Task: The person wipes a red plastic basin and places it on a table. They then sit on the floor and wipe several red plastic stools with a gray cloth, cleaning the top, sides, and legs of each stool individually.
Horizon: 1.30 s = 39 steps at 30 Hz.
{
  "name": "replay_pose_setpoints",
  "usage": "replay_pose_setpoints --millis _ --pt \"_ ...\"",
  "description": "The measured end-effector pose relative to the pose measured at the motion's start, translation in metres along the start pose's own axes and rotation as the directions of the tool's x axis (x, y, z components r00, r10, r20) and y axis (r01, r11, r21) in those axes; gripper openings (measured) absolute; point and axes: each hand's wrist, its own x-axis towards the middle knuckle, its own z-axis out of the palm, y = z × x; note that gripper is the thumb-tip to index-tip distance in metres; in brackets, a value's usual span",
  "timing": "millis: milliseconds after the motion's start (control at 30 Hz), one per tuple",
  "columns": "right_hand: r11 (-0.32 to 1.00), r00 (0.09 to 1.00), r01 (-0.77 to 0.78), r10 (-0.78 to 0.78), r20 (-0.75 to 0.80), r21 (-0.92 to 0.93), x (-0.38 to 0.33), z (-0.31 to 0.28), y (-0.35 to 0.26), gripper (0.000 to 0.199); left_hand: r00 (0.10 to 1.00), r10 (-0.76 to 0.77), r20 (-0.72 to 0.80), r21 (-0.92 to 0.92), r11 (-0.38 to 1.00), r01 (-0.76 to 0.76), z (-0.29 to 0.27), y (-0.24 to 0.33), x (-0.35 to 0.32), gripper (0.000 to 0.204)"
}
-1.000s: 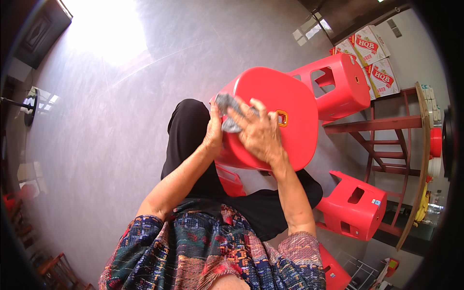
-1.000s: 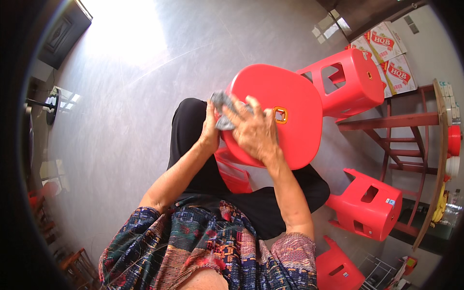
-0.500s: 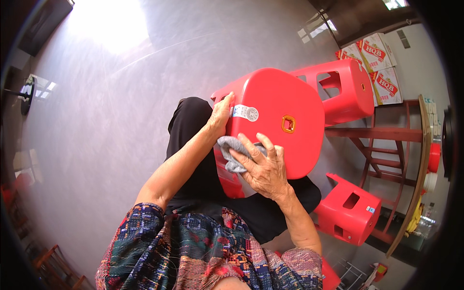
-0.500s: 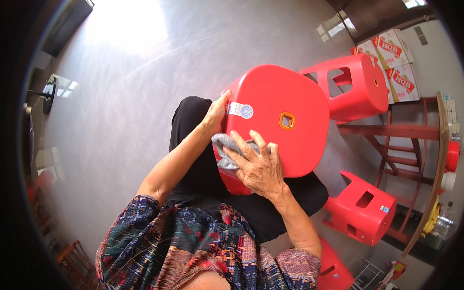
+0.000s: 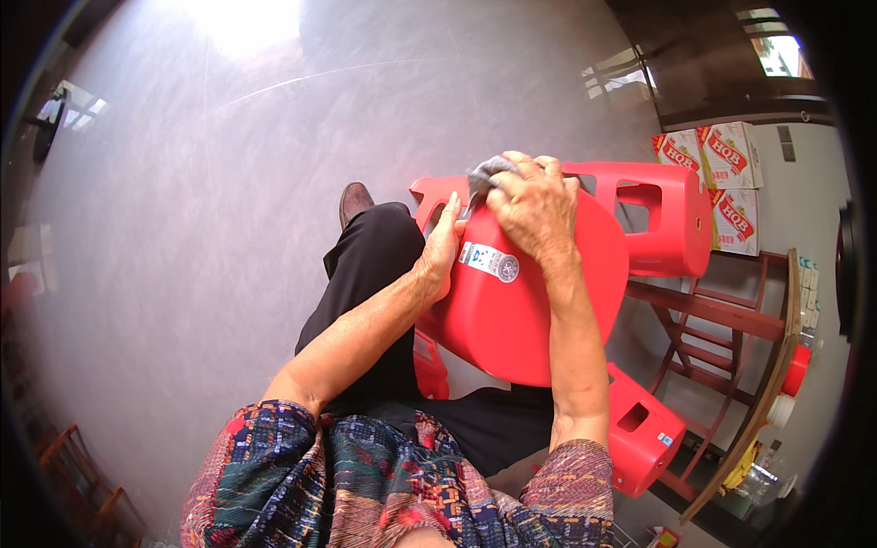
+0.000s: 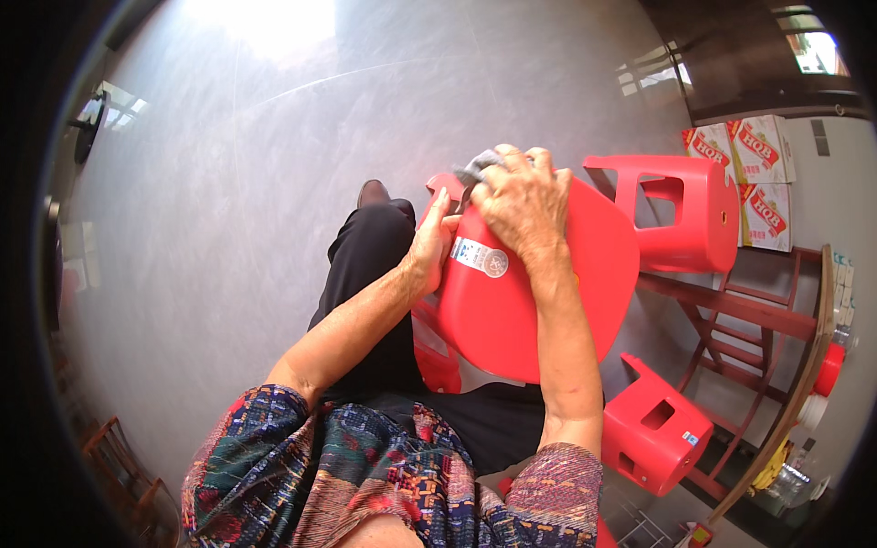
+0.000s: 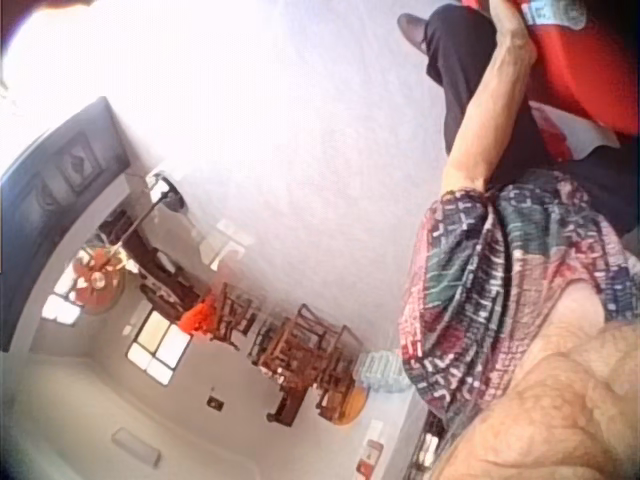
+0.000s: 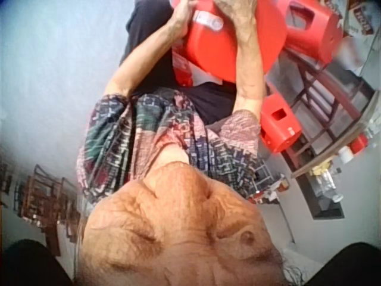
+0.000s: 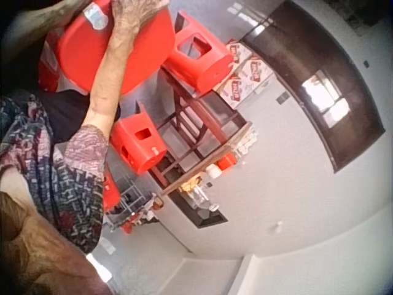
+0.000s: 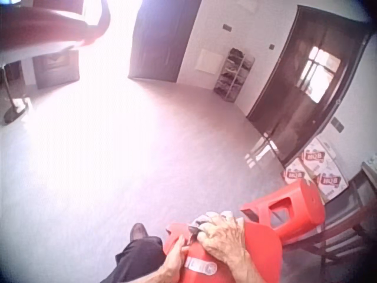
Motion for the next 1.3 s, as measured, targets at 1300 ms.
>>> replay_pose_setpoints --millis 1300 --pt "-0.416 0.501 -0.025 0.782 0.371 0.909 -0.296 0.012 0.091 0.044 0.924 0.36 0.127 0.334 0.862 -0.381 0.01 -0.023 -0.043 0.044"
